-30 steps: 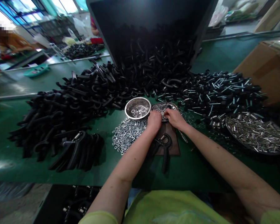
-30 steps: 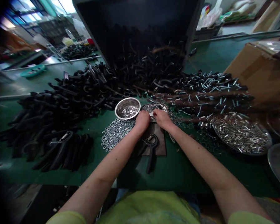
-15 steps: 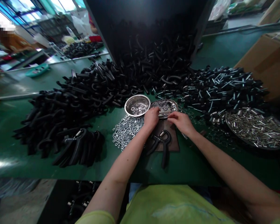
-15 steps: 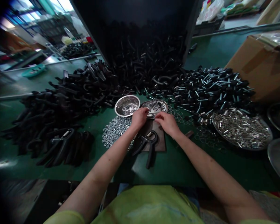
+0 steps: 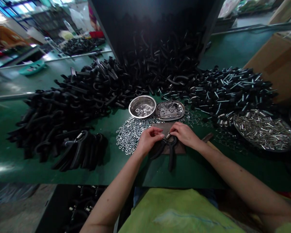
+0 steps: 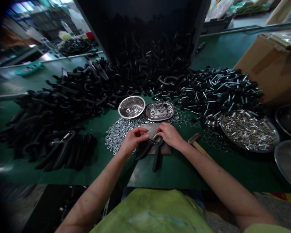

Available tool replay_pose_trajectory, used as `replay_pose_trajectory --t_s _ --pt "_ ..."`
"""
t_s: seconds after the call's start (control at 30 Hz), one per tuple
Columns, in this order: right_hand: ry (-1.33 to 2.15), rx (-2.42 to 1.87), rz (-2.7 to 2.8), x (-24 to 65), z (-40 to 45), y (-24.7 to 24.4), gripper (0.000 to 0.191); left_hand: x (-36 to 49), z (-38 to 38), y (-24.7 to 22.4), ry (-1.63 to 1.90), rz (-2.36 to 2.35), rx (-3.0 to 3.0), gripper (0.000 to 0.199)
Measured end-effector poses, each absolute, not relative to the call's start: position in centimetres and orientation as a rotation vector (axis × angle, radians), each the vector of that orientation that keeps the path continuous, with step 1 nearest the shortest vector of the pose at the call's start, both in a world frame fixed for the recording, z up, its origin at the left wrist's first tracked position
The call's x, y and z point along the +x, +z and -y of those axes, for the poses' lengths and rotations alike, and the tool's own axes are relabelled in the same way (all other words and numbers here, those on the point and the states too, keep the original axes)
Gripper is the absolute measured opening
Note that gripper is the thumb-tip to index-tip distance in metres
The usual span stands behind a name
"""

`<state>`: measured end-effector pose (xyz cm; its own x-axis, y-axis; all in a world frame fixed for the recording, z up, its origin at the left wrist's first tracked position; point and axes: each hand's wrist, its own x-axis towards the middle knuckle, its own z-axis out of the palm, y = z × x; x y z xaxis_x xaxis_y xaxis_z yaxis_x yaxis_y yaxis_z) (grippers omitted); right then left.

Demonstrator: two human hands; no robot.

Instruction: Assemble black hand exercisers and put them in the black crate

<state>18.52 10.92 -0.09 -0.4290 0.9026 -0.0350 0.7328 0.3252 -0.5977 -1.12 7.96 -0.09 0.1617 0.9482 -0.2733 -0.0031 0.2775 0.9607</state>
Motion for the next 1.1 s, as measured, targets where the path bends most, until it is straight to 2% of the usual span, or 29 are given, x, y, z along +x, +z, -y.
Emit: replay_pose_trajectory --t_s 0.33,0.53,0.77,0.93,1.03,1.1 --pt "0.813 -1.643 2.374 18.1 -12.2 0.6 0.002 0.1 -6.5 -1.0 0.683 -1.389 1.878 0.016" --pt "0.746 -1.627 2.386 17.7 -11.4 0.6 0.004 0.2 -6.8 -1.6 0.67 -1.366 1.862 0.021" --pt "0.587 -1.583 2.211 22.4 -6.4 0.4 0.026 0.0 -8.1 -2.2 0.574 -1.315 1.706 0.029" --pt "0.123 -2.125 2.114 31.3 1.1 -2.0 0.035 0.2 -7.9 -1.6 0.581 -1.367 1.774 0.027" --pt "0.16 -2.361 1.948 33.5 3.8 -3.6 0.037 0.5 -6.7 -1.2 0.628 -1.451 1.964 0.012" --pt "0.231 -2.408 1.822 32.7 3.9 -3.1 0.037 0.6 -5.4 -1.0 0.614 -1.51 2.161 0.01"
